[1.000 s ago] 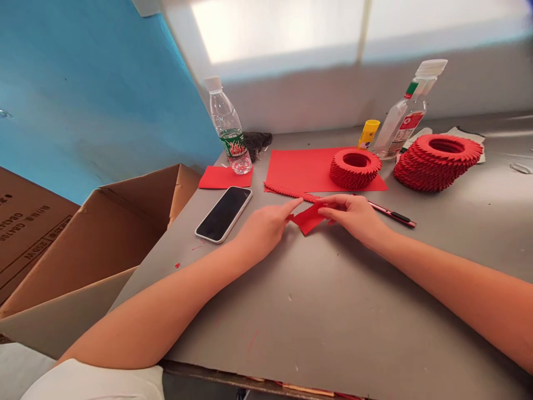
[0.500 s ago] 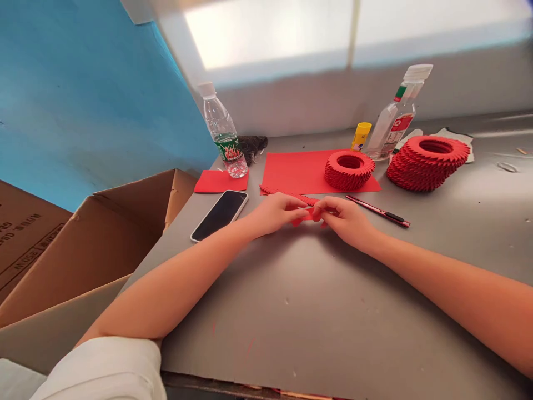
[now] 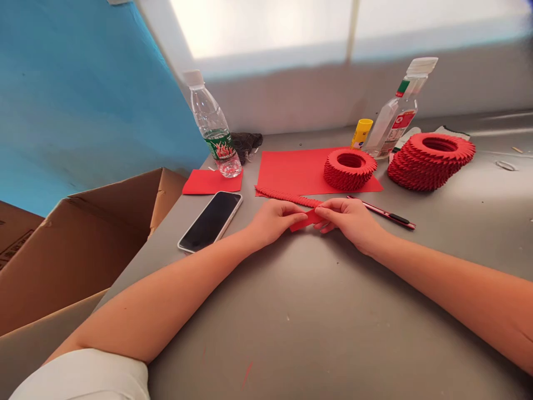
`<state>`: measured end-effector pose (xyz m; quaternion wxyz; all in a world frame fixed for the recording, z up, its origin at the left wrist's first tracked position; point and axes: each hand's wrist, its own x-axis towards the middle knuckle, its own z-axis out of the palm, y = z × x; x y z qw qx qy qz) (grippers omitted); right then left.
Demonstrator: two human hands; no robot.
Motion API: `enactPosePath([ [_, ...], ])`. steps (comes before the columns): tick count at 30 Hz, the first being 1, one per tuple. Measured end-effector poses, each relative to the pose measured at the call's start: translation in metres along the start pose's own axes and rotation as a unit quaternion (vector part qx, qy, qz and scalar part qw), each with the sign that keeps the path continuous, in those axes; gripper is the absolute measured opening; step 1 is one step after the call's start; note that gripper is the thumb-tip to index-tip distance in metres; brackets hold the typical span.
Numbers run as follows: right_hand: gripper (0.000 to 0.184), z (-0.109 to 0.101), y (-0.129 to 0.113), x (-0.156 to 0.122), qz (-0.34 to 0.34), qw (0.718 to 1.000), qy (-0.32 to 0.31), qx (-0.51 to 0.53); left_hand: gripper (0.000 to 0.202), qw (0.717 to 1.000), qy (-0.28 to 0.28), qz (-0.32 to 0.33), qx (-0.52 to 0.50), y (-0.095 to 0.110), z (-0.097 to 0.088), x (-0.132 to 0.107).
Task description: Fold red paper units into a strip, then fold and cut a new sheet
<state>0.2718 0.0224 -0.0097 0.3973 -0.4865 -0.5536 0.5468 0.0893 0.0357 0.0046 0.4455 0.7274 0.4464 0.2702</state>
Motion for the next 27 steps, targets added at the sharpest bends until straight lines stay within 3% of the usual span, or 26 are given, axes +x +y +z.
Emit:
enactPosePath([
  [6,0.021,0.0008,-0.0025,-0.0021,-0.010,1.000,-0.021,-0.007,0.025,1.000,-0.010,-0.011,-0.016,-0.0015,0.0008,-0.0005],
  [12,0.020,0.0015,-0.0008,-0.0009,-0.005,1.000,0.008,-0.007,0.024,0.998,-0.035,0.009,-0.042,-0.0052,-0.0013,0.0020],
  [27,0.018,0.0012,-0.0028,-0.0019,-0.047,0.997,0.047,0.037,0.021,0.998,0.056,-0.009,-0.015,0.0006,-0.0020,0.0011],
])
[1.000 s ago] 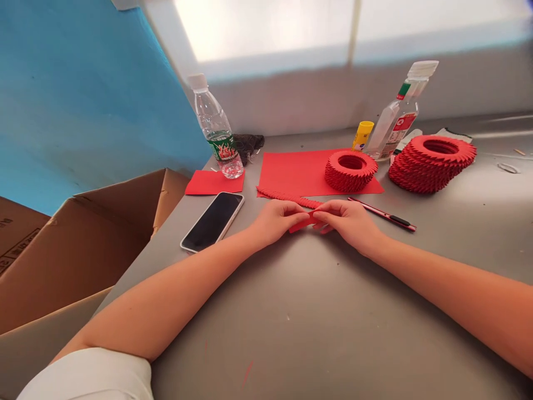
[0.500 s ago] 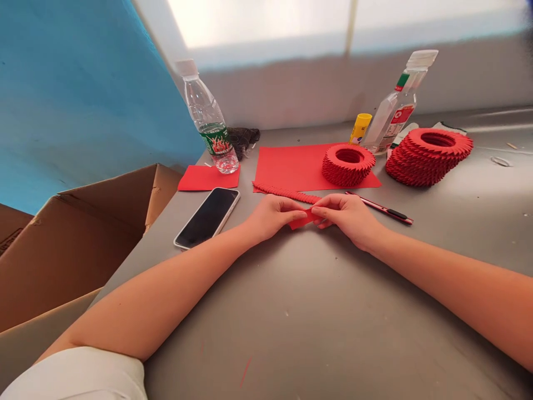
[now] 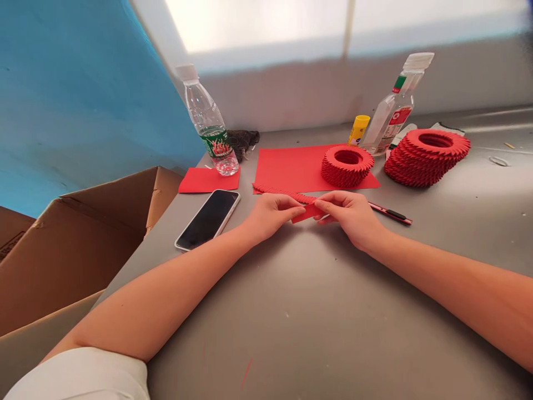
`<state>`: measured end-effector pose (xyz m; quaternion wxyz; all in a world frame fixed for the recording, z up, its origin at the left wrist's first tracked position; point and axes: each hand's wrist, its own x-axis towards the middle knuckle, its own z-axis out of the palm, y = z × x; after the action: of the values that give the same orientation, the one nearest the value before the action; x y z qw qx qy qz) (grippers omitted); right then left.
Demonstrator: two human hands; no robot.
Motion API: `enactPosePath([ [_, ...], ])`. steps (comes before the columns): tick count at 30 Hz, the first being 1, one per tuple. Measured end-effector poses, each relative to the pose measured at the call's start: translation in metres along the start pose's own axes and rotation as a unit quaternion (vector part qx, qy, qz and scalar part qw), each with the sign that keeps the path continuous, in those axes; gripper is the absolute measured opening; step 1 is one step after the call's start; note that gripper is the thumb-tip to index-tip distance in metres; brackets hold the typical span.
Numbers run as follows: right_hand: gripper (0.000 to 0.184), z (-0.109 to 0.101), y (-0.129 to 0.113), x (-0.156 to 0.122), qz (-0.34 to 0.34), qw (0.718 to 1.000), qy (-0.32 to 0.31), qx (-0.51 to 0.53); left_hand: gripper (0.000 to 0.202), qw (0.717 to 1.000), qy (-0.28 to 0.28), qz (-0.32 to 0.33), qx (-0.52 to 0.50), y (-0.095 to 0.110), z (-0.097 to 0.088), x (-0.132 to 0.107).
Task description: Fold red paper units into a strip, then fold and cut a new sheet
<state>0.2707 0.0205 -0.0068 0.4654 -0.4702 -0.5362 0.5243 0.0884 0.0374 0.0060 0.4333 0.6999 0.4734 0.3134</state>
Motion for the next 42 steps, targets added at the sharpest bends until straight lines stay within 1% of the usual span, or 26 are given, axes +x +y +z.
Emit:
enactPosePath([
  [3,0.020,-0.001,0.000,0.001,0.015,1.000,0.003,-0.008,0.023,1.000,0.004,-0.007,0.009,-0.002,-0.001,0.001],
  [5,0.020,-0.002,0.000,0.001,0.032,0.998,-0.007,-0.055,0.021,0.999,0.003,0.005,0.050,-0.003,0.000,0.000],
  [6,0.021,-0.002,0.000,0.001,0.038,0.994,-0.015,-0.097,0.019,0.996,0.005,0.026,0.091,-0.004,0.000,-0.001],
  [7,0.020,-0.003,0.000,0.001,0.041,0.988,-0.022,-0.149,0.019,0.988,0.006,0.060,0.144,-0.005,0.001,-0.001],
  [8,0.019,-0.003,0.000,0.002,0.035,0.978,-0.027,-0.206,0.020,0.973,0.007,0.104,0.204,-0.007,0.001,-0.002],
  [10,0.017,-0.003,0.002,0.003,-0.004,0.949,-0.031,-0.312,0.016,0.930,0.002,0.195,0.313,-0.010,0.002,-0.003],
  [12,0.012,-0.004,0.005,0.004,-0.068,0.919,-0.032,-0.388,0.011,0.891,-0.008,0.248,0.380,-0.013,0.002,-0.003],
  [15,0.009,-0.005,0.009,0.004,-0.154,0.876,-0.038,-0.456,0.017,0.865,-0.006,0.274,0.421,-0.017,0.003,-0.002],
  [19,0.008,-0.006,0.013,0.000,-0.220,0.831,-0.036,-0.510,0.023,0.842,-0.003,0.303,0.446,-0.018,0.004,-0.002],
  [22,0.014,-0.005,0.014,-0.003,-0.253,0.793,-0.041,-0.552,0.027,0.840,-0.009,0.301,0.452,-0.017,0.005,-0.002],
  [26,0.021,-0.005,0.015,-0.006,-0.314,0.736,-0.067,-0.596,0.022,0.847,-0.015,0.289,0.446,-0.017,0.005,-0.002],
  [28,0.020,-0.007,0.015,-0.007,-0.345,0.720,-0.085,-0.596,0.020,0.851,-0.017,0.281,0.442,-0.017,0.005,-0.002],
  [31,0.020,-0.011,0.016,-0.007,-0.376,0.709,-0.122,-0.584,0.018,0.856,-0.020,0.272,0.440,-0.017,0.005,-0.002],
  [36,0.025,-0.015,0.013,-0.005,-0.396,0.694,-0.183,-0.573,0.019,0.858,-0.028,0.263,0.441,-0.016,0.004,-0.001],
  [42,0.028,-0.015,0.010,-0.005,-0.400,0.690,-0.192,-0.572,0.019,0.857,-0.020,0.271,0.437,-0.017,0.004,-0.002],
])
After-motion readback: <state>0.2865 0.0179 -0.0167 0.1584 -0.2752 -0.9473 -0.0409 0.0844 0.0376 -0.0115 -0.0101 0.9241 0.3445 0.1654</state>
